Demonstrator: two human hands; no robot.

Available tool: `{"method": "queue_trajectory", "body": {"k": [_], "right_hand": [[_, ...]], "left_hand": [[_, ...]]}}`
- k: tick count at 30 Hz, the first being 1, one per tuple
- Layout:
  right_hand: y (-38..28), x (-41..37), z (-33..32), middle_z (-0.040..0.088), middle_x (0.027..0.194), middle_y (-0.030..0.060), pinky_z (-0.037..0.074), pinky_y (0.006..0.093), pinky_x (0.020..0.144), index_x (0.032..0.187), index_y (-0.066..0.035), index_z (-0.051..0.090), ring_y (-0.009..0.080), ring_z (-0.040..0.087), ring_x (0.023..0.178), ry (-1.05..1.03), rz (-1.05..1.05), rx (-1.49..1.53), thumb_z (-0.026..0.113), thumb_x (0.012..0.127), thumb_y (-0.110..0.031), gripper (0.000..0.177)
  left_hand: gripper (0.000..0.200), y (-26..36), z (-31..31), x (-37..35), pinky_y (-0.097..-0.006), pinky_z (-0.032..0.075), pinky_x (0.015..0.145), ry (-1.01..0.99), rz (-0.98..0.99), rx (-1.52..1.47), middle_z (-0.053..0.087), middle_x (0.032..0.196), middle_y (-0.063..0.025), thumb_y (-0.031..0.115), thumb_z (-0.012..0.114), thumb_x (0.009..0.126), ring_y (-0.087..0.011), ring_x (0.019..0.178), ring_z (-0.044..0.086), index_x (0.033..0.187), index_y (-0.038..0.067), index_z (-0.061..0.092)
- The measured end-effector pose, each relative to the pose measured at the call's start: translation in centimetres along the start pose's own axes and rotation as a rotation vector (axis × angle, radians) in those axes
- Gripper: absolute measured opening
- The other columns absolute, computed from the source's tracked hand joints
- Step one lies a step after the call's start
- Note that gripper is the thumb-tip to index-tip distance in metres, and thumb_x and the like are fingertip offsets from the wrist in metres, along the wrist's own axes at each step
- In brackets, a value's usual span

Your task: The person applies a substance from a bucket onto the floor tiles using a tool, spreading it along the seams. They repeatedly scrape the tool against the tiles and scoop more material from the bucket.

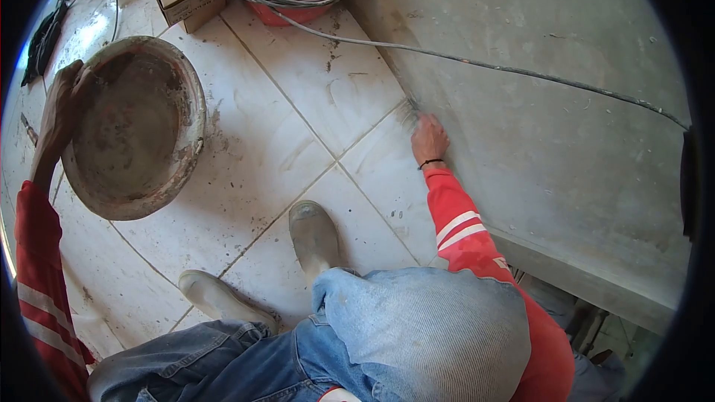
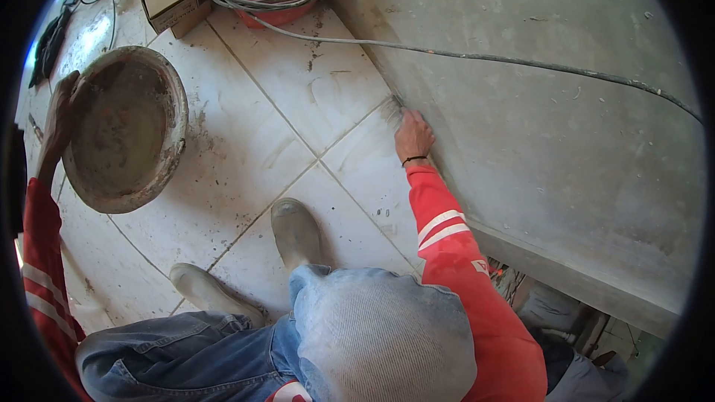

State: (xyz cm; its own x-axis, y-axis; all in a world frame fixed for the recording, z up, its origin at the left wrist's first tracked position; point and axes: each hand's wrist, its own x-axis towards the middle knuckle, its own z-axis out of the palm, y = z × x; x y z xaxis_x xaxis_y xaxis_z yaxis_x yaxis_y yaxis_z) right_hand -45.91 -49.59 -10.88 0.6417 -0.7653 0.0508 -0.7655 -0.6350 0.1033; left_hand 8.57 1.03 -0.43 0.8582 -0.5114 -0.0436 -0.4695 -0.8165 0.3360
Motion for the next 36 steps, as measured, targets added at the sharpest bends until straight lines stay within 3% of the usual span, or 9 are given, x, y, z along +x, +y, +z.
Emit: {"method": "queue_trajectory", "body": {"k": [6, 13, 20, 22, 26, 28, 30, 34, 36], "right_hand": [[-0.2, -4.1, -2.0, 0.068, 0.120, 0.0117, 0.054, 0.0546, 0.087, 0.122, -0.013, 0.071, 0.0412, 0.068, 0.103, -0.236, -0.124, 0.180, 0.061, 0.093, -0.012, 0.031], [0.7, 0.9, -0.1, 0.070, 0.115, 0.0147, 0.055, 0.0539, 0.086, 0.121, -0.013, 0.069, 0.0420, 0.068, 0.102, 0.049, -0.036, 0.129, 0.061, 0.093, -0.013, 0.030], [-4.0, -5.3, -3.4, 0.071, 0.109, 0.0108, 0.057, 0.0510, 0.081, 0.117, -0.016, 0.072, 0.0393, 0.069, 0.094, -0.229, -0.352, 0.282, 0.054, 0.092, -0.012, 0.032], [-4.6, -5.3, -3.8, 0.072, 0.109, 0.0106, 0.057, 0.0489, 0.083, 0.116, -0.016, 0.073, 0.0377, 0.069, 0.095, -0.264, -0.437, 0.396, 0.052, 0.090, -0.008, 0.034], [-3.6, 3.5, -2.9, 0.075, 0.115, 0.0109, 0.057, 0.0432, 0.090, 0.113, -0.014, 0.076, 0.0347, 0.070, 0.106, -0.033, -0.602, 0.382, 0.047, 0.082, 0.005, 0.046], [-2.6, 5.9, -2.2, 0.074, 0.117, 0.0112, 0.055, 0.0438, 0.094, 0.113, -0.012, 0.075, 0.0357, 0.069, 0.109, -0.038, -0.758, 0.344, 0.049, 0.080, 0.006, 0.045], [-0.3, 3.7, -2.2, 0.074, 0.117, 0.0114, 0.054, 0.0443, 0.096, 0.114, -0.012, 0.075, 0.0352, 0.069, 0.109, -0.106, -0.808, 0.321, 0.050, 0.079, 0.006, 0.047], [3.9, 0.4, -4.8, 0.074, 0.118, 0.0116, 0.053, 0.0442, 0.099, 0.115, -0.012, 0.075, 0.0340, 0.068, 0.113, -0.468, -0.860, 0.224, 0.050, 0.077, 0.009, 0.050], [3.8, 1.4, -4.9, 0.074, 0.118, 0.0119, 0.053, 0.0439, 0.099, 0.116, -0.012, 0.075, 0.0342, 0.068, 0.112, -0.365, -0.860, 0.277, 0.050, 0.076, 0.009, 0.051]], "left_hand": [[0.068, 0.5, 0.0, -0.4, -0.0390, 0.039, 0.115, 0.020, 0.003, 0.023, 0.055, 0.145, -0.0253, 0.047, 0.053, 0.105, -0.0323, 0.135, 0.054, 0.147, -0.006, 0.050], [0.064, 1.0, -0.1, -0.2, -0.0399, 0.042, 0.112, 0.039, 0.038, 0.039, 0.059, 0.141, -0.0236, 0.047, 0.054, 0.104, -0.0336, 0.132, 0.057, 0.144, -0.004, 0.055], [0.061, 4.2, -1.0, -1.8, -0.0426, 0.046, 0.104, 0.085, 0.084, 0.019, 0.065, 0.127, -0.0279, 0.046, 0.055, 0.103, -0.0383, 0.120, 0.063, 0.133, -0.007, 0.061], [0.063, 5.5, -2.0, -1.5, -0.0424, 0.042, 0.110, -0.018, 0.046, 0.069, 0.061, 0.135, -0.0269, 0.047, 0.055, 0.104, -0.0368, 0.128, 0.058, 0.139, -0.006, 0.058], [0.066, 7.6, -3.0, -1.5, -0.0426, 0.038, 0.116, -0.194, 0.014, 0.127, 0.057, 0.144, -0.0251, 0.048, 0.054, 0.104, -0.0361, 0.137, 0.052, 0.145, -0.003, 0.054], [0.065, 7.1, -2.2, -1.8, -0.0427, 0.038, 0.116, -0.169, 0.021, 0.137, 0.056, 0.144, -0.0247, 0.048, 0.053, 0.104, -0.0359, 0.137, 0.052, 0.144, -0.003, 0.055], [0.059, 5.6, -0.8, -2.3, -0.0419, 0.045, 0.105, 0.112, 0.154, 0.085, 0.064, 0.130, -0.0255, 0.045, 0.053, 0.104, -0.0382, 0.123, 0.061, 0.134, -0.005, 0.061], [0.062, 5.0, -0.8, -2.9, -0.0421, 0.044, 0.108, 0.103, 0.147, 0.128, 0.062, 0.135, -0.0256, 0.046, 0.054, 0.104, -0.0376, 0.127, 0.059, 0.139, -0.005, 0.058], [0.062, 4.9, -0.8, -3.1, -0.0426, 0.044, 0.109, 0.106, 0.140, 0.113, 0.063, 0.134, -0.0256, 0.046, 0.054, 0.103, -0.0378, 0.127, 0.060, 0.139, -0.005, 0.058]]}}
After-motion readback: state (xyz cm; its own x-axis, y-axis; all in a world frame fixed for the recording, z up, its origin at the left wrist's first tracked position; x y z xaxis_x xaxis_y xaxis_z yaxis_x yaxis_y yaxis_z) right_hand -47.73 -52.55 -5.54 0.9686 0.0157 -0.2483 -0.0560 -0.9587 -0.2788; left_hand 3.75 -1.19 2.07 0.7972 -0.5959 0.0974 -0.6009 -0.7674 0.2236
